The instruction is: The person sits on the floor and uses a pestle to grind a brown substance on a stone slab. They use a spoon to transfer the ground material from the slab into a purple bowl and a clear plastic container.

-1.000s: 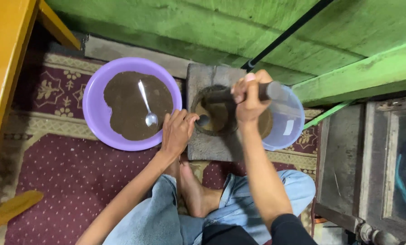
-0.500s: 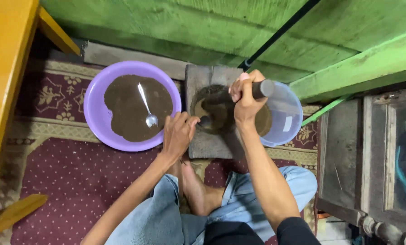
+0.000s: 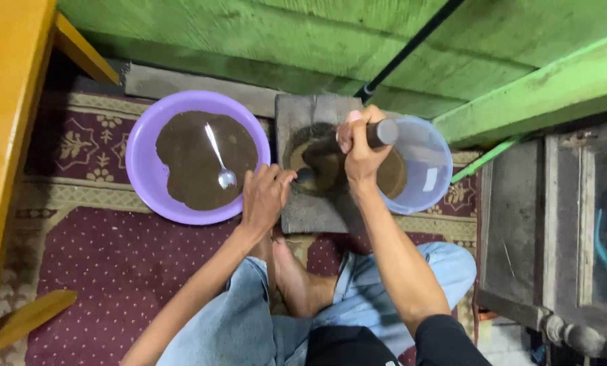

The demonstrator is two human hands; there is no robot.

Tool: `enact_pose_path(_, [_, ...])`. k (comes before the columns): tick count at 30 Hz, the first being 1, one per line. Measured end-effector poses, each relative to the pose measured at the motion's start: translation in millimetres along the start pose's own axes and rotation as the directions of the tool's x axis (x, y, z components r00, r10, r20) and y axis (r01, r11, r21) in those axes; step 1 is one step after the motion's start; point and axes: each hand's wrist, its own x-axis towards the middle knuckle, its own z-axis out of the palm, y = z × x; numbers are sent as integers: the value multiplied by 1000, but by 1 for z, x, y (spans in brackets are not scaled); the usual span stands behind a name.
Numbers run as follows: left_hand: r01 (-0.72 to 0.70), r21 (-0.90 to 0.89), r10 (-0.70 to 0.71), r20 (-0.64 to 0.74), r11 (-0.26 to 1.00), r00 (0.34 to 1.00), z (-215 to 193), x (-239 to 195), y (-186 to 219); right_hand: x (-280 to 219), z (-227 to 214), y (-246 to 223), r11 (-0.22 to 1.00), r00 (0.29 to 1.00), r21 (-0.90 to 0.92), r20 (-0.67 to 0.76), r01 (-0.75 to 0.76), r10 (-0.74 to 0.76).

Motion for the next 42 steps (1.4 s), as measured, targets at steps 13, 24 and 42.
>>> enact_pose_path(13, [77, -188, -66, 60, 979, 996, -10, 26, 3, -6, -15, 40, 994, 999, -109, -39, -20, 16])
enact_pose_path(24, [-60, -63, 69, 155, 996, 985, 2, 60, -24, -13, -58, 65, 989, 986, -95, -110, 111, -122])
enact_pose_path(42, [-340, 100, 303, 271, 935, 914, 44, 110, -66, -17, -84, 28, 997, 996, 4, -45, 81, -80])
